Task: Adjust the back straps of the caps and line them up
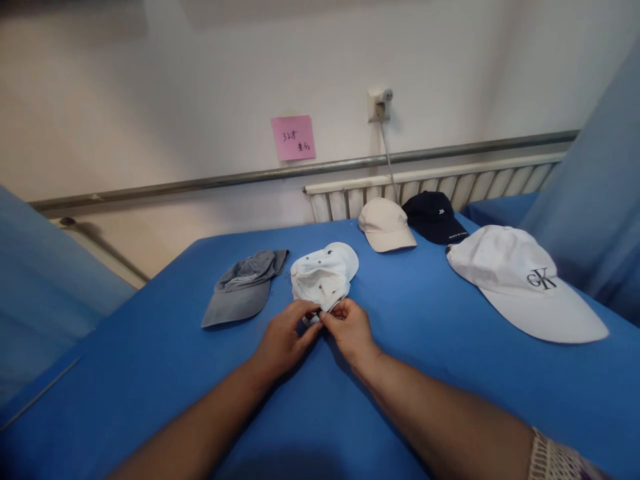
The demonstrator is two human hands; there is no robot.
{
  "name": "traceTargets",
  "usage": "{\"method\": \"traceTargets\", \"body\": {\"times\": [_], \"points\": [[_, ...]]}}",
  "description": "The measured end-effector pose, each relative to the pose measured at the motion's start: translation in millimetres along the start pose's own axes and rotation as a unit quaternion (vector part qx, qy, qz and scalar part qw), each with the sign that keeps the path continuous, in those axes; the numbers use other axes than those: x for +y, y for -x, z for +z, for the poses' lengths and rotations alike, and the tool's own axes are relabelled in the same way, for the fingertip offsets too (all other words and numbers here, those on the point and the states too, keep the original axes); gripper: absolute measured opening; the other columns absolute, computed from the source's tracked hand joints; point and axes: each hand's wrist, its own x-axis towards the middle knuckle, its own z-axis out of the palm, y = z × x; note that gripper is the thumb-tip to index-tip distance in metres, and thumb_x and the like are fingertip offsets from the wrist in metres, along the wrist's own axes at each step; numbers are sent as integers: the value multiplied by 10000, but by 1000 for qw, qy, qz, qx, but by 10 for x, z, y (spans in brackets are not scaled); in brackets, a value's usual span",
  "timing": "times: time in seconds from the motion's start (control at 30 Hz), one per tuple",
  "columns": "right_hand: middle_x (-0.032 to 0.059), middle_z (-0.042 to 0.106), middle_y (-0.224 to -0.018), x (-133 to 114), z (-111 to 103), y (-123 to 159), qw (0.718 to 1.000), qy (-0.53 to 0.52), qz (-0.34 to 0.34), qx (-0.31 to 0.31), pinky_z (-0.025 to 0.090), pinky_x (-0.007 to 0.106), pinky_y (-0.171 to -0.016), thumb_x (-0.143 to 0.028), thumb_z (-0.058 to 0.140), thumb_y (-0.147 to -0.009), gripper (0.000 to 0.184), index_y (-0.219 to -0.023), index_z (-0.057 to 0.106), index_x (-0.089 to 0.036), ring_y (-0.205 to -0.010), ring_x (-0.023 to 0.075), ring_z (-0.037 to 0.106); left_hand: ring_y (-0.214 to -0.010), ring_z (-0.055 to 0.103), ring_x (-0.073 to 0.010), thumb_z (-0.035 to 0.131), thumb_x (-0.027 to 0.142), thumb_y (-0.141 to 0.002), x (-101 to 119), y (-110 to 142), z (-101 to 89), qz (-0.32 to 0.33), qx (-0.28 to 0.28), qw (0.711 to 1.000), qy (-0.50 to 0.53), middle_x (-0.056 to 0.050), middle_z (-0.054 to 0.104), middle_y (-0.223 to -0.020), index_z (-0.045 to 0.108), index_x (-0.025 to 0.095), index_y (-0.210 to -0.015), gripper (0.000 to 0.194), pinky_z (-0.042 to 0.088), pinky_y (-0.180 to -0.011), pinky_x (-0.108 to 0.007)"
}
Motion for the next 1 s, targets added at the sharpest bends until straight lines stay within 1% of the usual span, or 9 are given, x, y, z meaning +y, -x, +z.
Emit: {"method": "traceTargets", "body": {"times": [0.07, 0.2, 0.3, 0.4, 0.5, 0.6, 0.8, 1.0], "points": [[-15, 626, -614, 11, -6, -13, 1000, 5, -9, -1, 424, 265, -591, -322, 825, -533, 310, -665, 587, -174, -583, 124, 554, -894, 615, -170, 585, 202, -842, -12, -10, 7, -5, 5, 1000, 16, -43, 657, -987, 597, 204, -1070, 228, 483, -807, -297], [-20, 636, -625, 70, -2, -47, 1000, -3, -30, -7, 434, 266, -606, -311, 814, -534, 308, -688, 585, -174, -591, 123, 571, -879, 633, -160, 584, 169, -832, -54, -32, 25, -42, 34, 996, 64, -37, 679, -974, 628, 198, -1058, 233, 495, -814, -292], [-7, 659, -670, 109, 0, -65, 999, -12, -36, -17, 443, 269, -626, -315, 812, -538, 315, -714, 593, -172, -621, 129, 589, -918, 641, -166, 571, 201, -856, -88, -44, 32, -53, 46, 994, 86, -38, 693, -989, 652, 199, -1035, 196, 495, -849, -300], [-12, 645, -649, 116, -10, -68, 999, -2, -35, -22, 446, 274, -626, -331, 815, -546, 323, -714, 590, -172, -611, 128, 581, -915, 646, -166, 567, 231, -871, -109, -55, 36, -51, 49, 994, 87, -29, 705, -957, 676, 206, -995, 167, 494, -848, -298], [-28, 613, -606, 106, -29, -67, 999, 23, -39, -16, 436, 273, -596, -357, 812, -557, 328, -707, 584, -175, -579, 124, 558, -876, 649, -156, 572, 216, -866, -117, -60, 45, -47, 49, 994, 87, -18, 708, -909, 689, 207, -965, 154, 494, -822, -283], [-25, 610, -602, 104, -42, -70, 998, 40, -43, -10, 422, 267, -570, -365, 804, -558, 323, -694, 581, -175, -567, 123, 550, -865, 648, -154, 587, 216, -857, -120, -56, 62, -49, 42, 994, 91, -15, 707, -900, 693, 207, -950, 141, 492, -819, -282], [-16, 624, -618, 134, -33, -85, 997, 51, -56, 0, 417, 263, -569, -333, 774, -579, 278, -698, 579, -176, -571, 125, 561, -870, 646, -159, 609, 235, -841, -132, -36, 102, -92, 40, 988, 114, -29, 702, -942, 673, 194, -989, 166, 499, -811, -288], [1, 649, -649, 135, -31, -92, 997, 56, -55, 2, 429, 273, -592, -335, 766, -576, 273, -698, 582, -174, -594, 137, 577, -857, 646, -154, 623, 235, -828, -121, -36, 101, -109, 29, 985, 127, -27, 695, -948, 661, 193, -1015, 196, 505, -813, -290]]}}
